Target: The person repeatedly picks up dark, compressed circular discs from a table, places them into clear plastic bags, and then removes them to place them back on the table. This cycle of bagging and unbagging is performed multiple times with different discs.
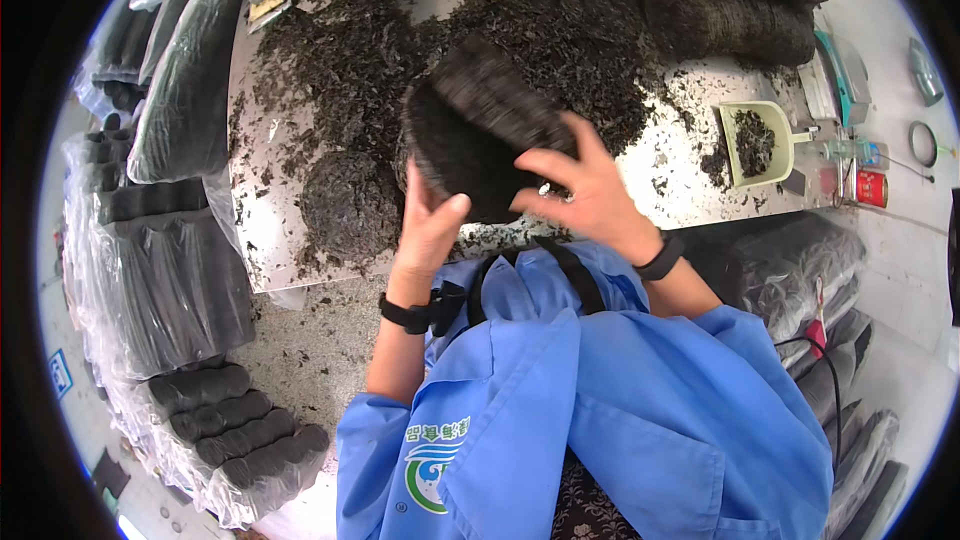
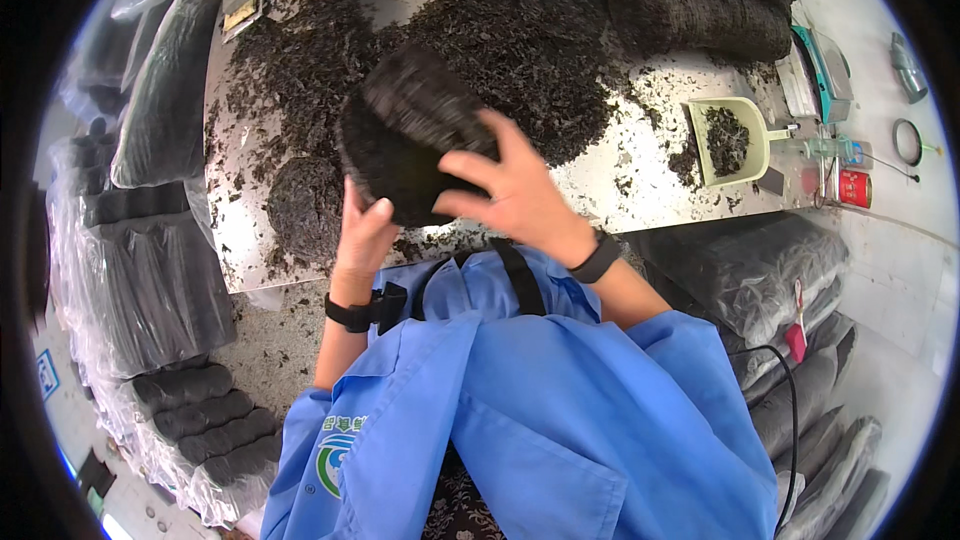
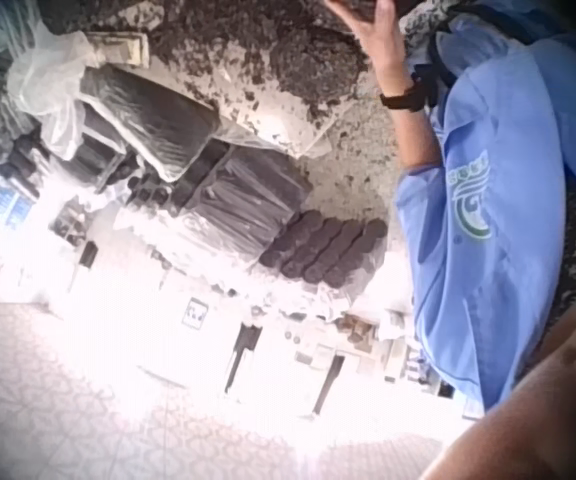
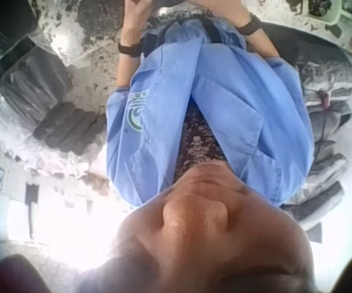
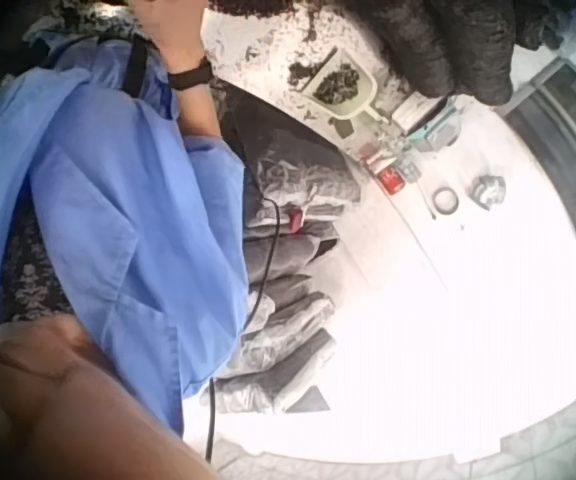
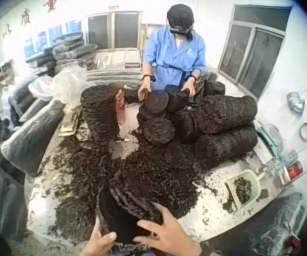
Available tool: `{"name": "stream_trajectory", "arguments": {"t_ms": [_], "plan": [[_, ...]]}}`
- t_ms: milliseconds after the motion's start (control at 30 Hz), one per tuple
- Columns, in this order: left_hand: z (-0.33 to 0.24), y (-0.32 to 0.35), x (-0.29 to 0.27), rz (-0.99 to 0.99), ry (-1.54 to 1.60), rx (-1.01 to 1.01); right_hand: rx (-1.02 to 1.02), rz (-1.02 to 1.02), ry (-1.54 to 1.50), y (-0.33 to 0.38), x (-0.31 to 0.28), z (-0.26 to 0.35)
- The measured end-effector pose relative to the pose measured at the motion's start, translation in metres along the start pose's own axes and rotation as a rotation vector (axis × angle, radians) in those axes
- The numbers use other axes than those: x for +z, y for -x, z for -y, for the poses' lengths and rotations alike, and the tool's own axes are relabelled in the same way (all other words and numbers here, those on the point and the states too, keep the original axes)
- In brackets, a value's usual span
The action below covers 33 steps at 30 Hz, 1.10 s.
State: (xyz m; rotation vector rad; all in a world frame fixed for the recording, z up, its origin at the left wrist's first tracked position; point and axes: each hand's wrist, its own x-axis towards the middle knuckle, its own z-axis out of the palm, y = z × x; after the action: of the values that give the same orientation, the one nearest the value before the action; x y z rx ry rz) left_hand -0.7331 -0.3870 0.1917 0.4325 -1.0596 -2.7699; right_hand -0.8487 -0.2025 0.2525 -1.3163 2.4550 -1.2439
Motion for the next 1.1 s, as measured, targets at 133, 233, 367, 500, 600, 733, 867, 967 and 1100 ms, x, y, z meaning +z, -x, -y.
{"name": "stream_trajectory", "arguments": {"t_ms": [133,233,367,500,600,733,867,967,1100], "plan": [[0.004,-0.009,0.016,0.025,-0.099,0.06,-0.019,0.012,0.021,-0.004,0.024,-0.001],[0.002,-0.01,0.015,0.01,-0.101,0.058,0.054,0.036,-0.04,-0.004,0.016,-0.006],[-0.006,0.005,-0.007,-0.134,-0.661,0.167,0.18,-0.276,-0.01,0.001,-0.005,-0.044],[-0.041,0.02,0.003,-0.492,-0.334,0.238,0.386,-0.622,-0.589,-0.002,-0.053,-0.053],[-0.051,0.017,0.022,-0.287,-1.365,0.752,0.58,-0.5,-0.772,-0.005,-0.048,-0.038],[-0.046,0.015,0.054,0.328,-1.713,0.565,0.704,-0.385,-1.217,-0.003,0.013,-0.024],[-0.063,0.037,0.018,0.132,-1.661,0.549,0.789,-0.292,-1.237,0.014,0.038,-0.033],[-0.06,0.05,-0.018,-0.407,-0.803,0.356,0.81,-0.243,-1.329,0.004,0.049,0.0],[-0.047,0.065,-0.104,-0.468,0.058,0.017,0.759,0.112,-1.283,-0.001,0.1,0.007]]}}
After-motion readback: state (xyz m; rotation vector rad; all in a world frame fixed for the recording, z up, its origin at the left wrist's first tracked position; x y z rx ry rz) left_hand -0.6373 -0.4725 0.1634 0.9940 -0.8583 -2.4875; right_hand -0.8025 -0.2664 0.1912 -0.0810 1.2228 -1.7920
